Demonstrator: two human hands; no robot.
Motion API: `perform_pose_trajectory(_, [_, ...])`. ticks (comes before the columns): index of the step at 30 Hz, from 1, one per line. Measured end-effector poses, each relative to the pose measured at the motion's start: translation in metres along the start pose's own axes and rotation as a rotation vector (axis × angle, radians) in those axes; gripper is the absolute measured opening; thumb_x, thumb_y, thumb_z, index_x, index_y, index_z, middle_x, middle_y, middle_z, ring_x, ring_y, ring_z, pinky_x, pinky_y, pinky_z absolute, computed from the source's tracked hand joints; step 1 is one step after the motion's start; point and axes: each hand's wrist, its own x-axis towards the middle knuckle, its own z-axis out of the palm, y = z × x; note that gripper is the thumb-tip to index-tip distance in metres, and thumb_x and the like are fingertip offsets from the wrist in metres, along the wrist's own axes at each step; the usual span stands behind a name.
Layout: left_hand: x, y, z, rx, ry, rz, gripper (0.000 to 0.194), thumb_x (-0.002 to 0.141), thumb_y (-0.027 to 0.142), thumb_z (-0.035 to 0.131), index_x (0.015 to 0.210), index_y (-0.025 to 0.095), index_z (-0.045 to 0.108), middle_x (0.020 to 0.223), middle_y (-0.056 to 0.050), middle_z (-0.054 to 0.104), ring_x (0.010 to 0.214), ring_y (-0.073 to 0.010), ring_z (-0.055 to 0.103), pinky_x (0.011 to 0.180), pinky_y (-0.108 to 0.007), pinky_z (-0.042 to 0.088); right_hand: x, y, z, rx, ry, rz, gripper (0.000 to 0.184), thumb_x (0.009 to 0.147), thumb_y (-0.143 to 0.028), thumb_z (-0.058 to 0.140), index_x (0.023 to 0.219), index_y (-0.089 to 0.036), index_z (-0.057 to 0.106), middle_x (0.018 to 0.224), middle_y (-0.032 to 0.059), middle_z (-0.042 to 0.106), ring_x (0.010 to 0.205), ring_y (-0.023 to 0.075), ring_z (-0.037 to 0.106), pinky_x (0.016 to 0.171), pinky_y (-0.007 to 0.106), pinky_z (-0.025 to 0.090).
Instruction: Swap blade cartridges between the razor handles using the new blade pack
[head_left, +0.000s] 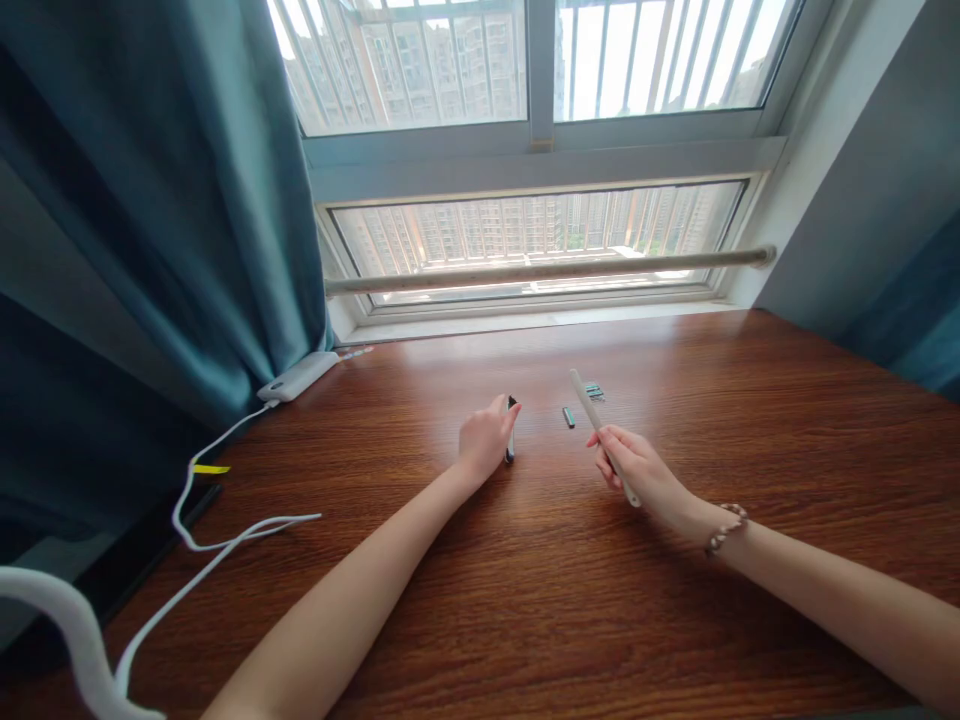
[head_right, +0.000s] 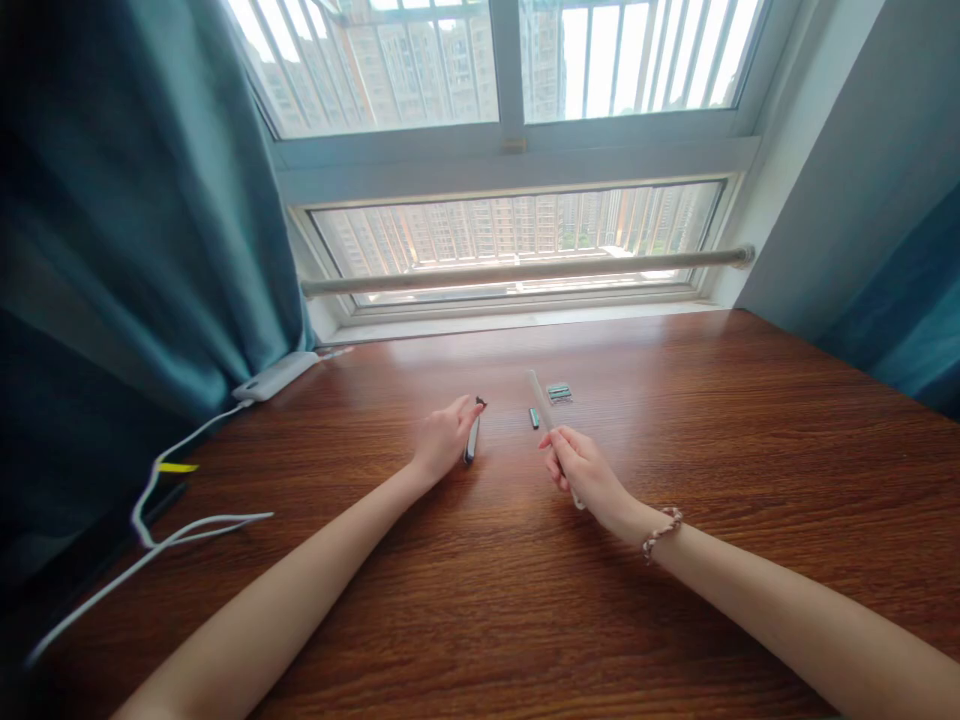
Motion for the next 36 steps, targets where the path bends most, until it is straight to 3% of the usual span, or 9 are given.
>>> perform_pose_trajectory(2, [-0.01,0.014,-0.007,-0.326,-0.028,0.091,0.044,0.084,0.047,0.029,0.102,0.018,0.056,0.07,-0.006,0.063,0.065,-0.0171,0.058,0.06,-0.026,0.039,0.002,-0.003,0.016,-0.013,-0.01,-0.003,0.029,0.084,-0.045,0.035,0.08,-0.018,0.045,0.046,-0.0072,0.042,0.035,0.0059,0.035,0.034,0.017,0.027])
perform_pose_trajectory(4, [-0.021,0.029,-0.011,-0.667,-0.195,0.149,0.042,0.083,0.047,0.033,0.089,0.015,0.059,0.066,-0.004,0.062,0.056,-0.0135,0.056,0.054,-0.024,0.04,0.003,-0.007,0.033,-0.108,-0.058,-0.032,0.028,0.084,-0.042,0.035,0.075,-0.018,0.045,0.045,-0.0064,0.044,0.034,0.0066,0.038,0.033,0.017,0.029])
perform_pose_trajectory(8, [-0.03,0.043,-0.021,-0.978,-0.358,-0.015,0.039,0.079,0.045,0.041,0.064,0.013,0.055,0.049,-0.002,0.056,0.045,-0.0126,0.053,0.044,-0.022,0.039,0.01,-0.016,0.055,-0.289,-0.226,-0.143,0.025,0.084,-0.039,0.04,0.075,-0.016,0.048,0.052,-0.0034,0.052,0.04,0.0083,0.047,0.038,0.018,0.036])
perform_pose_trajectory(11, [-0.02,0.035,-0.032,-1.103,-0.175,-0.214,0.031,0.078,0.04,0.045,0.063,0.013,0.05,0.052,-0.002,0.058,0.047,-0.0129,0.056,0.048,-0.024,0.044,0.023,-0.018,0.045,-0.466,-0.34,-0.342,0.024,0.081,-0.037,0.048,0.078,-0.015,0.057,0.067,0.0004,0.059,0.056,0.0099,0.052,0.051,0.021,0.04])
perform_pose_trajectory(14, [-0.007,0.023,-0.042,-1.207,-0.117,-0.302,0.027,0.077,0.037,0.045,0.063,0.015,0.045,0.048,0.0,0.055,0.04,-0.0099,0.051,0.043,-0.022,0.041,0.045,-0.009,0.018,-0.64,-0.156,-0.469,0.02,0.082,-0.033,0.049,0.084,-0.017,0.06,0.076,0.0028,0.06,0.062,0.0115,0.051,0.06,0.025,0.042])
perform_pose_trajectory(16, [-0.001,0.017,-0.045,-1.319,-0.185,-0.309,0.026,0.078,0.036,0.045,0.062,0.016,0.041,0.041,0.006,0.044,0.03,-0.0044,0.036,0.034,-0.017,0.03,0.06,0.003,0.0,-0.769,0.024,-0.509,0.018,0.076,-0.028,0.057,0.09,-0.016,0.059,0.088,0.0064,0.059,0.078,0.0167,0.052,0.073,0.032,0.042])
perform_pose_trajectory(18, [0.001,0.015,-0.043,-1.433,-0.299,-0.317,0.025,0.078,0.035,0.046,0.062,0.017,0.039,0.04,0.009,0.034,0.027,-0.0016,0.024,0.031,-0.015,0.019,0.072,0.015,-0.013,-0.848,0.052,-0.514,0.036,0.067,-0.024,0.066,0.101,-0.017,0.055,0.101,0.0091,0.057,0.096,0.0232,0.047,0.084,0.04,0.038])
perform_pose_trajectory(28, [-0.011,0.02,-0.02,-1.5,-0.576,-0.454,0.016,0.073,0.026,0.058,0.072,0.014,0.047,0.038,0.012,0.023,0.029,0.0,0.015,0.032,-0.015,0.009,0.078,0.027,-0.013,-0.788,0.028,-0.49,0.045,0.067,-0.021,0.067,0.108,-0.016,0.049,0.093,0.0069,0.059,0.085,0.0185,0.054,0.076,0.036,0.045])
perform_pose_trajectory(36, [-0.02,0.03,-0.023,-1.568,-0.751,-0.396,0.025,0.073,0.034,0.058,0.087,0.013,0.055,0.038,0.012,0.019,0.031,-0.0005,0.013,0.033,-0.017,0.007,0.045,-0.01,0.008,-0.601,0.026,-0.793,0.061,0.066,-0.039,0.067,0.117,-0.022,0.038,0.095,0.0067,0.061,0.08,0.0178,0.058,0.073,0.033,0.049])
